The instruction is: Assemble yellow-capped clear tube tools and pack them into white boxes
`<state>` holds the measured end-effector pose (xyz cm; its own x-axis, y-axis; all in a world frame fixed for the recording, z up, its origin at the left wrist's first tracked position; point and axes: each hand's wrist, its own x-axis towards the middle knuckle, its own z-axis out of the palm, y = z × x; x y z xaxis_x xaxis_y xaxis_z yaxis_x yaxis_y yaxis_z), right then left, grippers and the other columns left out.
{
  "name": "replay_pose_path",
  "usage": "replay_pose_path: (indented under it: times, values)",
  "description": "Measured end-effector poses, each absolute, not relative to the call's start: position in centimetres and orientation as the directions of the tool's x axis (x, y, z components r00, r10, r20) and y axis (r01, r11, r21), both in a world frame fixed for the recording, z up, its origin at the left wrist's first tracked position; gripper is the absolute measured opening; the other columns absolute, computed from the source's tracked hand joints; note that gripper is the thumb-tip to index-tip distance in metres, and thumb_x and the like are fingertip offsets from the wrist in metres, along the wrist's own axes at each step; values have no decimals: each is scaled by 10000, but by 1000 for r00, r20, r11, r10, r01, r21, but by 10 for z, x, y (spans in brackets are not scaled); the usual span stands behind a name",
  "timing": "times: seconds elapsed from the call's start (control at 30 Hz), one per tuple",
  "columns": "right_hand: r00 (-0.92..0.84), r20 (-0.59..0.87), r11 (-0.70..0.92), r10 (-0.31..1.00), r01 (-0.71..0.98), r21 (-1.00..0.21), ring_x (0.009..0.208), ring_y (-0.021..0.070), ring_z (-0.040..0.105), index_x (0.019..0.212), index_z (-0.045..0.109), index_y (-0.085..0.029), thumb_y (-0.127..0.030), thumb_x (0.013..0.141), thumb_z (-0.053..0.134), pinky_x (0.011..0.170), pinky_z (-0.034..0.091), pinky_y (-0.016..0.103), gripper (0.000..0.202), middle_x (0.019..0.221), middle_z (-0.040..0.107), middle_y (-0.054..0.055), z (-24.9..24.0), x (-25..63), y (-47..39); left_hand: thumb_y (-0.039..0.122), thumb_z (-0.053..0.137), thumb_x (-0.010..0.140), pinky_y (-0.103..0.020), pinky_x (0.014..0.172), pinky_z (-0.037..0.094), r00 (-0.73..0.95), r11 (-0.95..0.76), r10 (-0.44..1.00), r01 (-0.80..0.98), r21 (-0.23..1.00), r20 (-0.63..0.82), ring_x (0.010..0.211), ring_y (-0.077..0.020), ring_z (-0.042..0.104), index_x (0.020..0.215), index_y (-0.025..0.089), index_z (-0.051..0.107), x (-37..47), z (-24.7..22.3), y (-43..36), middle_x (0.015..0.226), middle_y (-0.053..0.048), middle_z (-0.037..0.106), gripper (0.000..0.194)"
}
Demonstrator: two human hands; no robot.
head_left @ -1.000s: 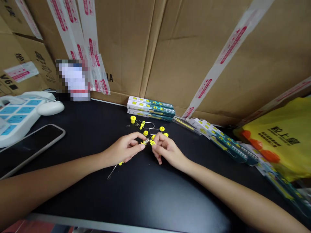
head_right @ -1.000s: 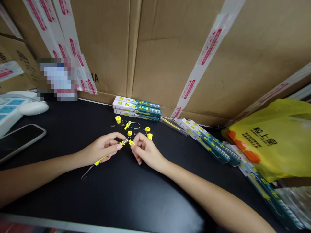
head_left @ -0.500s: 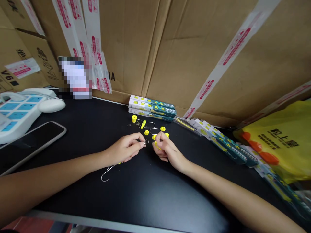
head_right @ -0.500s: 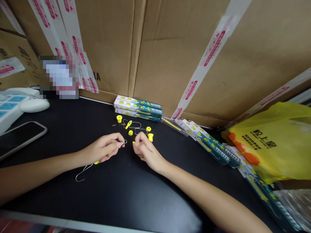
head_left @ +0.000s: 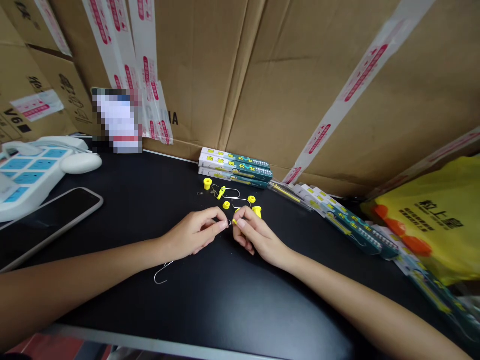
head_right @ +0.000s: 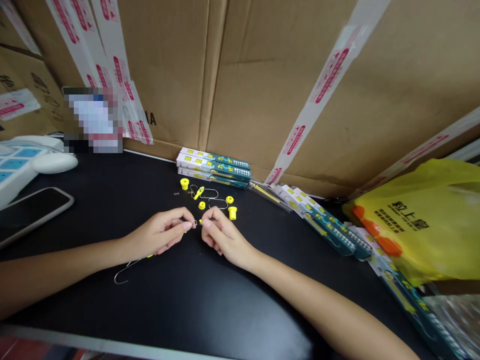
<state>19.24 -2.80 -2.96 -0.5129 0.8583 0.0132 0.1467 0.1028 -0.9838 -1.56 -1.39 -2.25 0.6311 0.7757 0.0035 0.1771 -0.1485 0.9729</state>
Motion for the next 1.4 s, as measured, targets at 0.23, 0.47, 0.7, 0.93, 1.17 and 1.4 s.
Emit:
replay_pose_path:
  times: [0.23,0.47,0.7,0.93,1.17,1.4]
  values:
    - [-547,24,126,837,151,-981,452,65,399,940,393,-223,-476,964,398,406,328,158,255,609,523,-69,-28,190,-28,426,456,926,-122,333,310,631,-143,776,191,971,-10,349,-28,394,900,197,518,-15,-21,-15,543,90,457,238]
    - [-544,22,116,839,139,-983,448,63,395,923,423,-212,-469,953,435,405,328,160,259,601,534,-61,-27,190,-29,423,465,921,-123,335,312,609,-154,793,204,967,-2,359,-27,397,902,200,527,-15,-21,-15,570,83,465,232]
    - [-509,13,87,860,123,-989,393,49,371,862,438,-202,-468,910,523,371,314,154,284,546,518,-77,-29,190,-27,419,481,910,-133,350,310,592,-184,806,228,956,14,362,-30,395,871,198,529,-14,-22,-16,564,83,461,229]
    - [-468,10,80,884,128,-989,361,37,342,799,453,-195,-453,873,585,342,286,147,299,520,507,-84,-30,190,-26,411,477,910,-143,374,318,594,-241,803,248,939,49,368,-38,412,876,200,536,-15,-22,-16,553,84,468,221]
    - [-479,-16,55,878,133,-990,353,35,347,775,454,-192,-461,831,635,342,292,153,329,510,515,-83,-29,190,-25,408,463,916,-172,426,294,589,-352,801,314,882,110,434,-64,407,884,198,564,-16,-20,-17,552,72,459,235]
    - [-486,66,172,871,177,-969,454,65,433,731,466,-199,-415,831,647,433,363,189,300,572,529,-55,-32,189,-29,345,463,938,-192,515,305,598,-536,766,390,749,236,520,-72,402,914,202,595,-17,-16,-19,642,60,488,197]
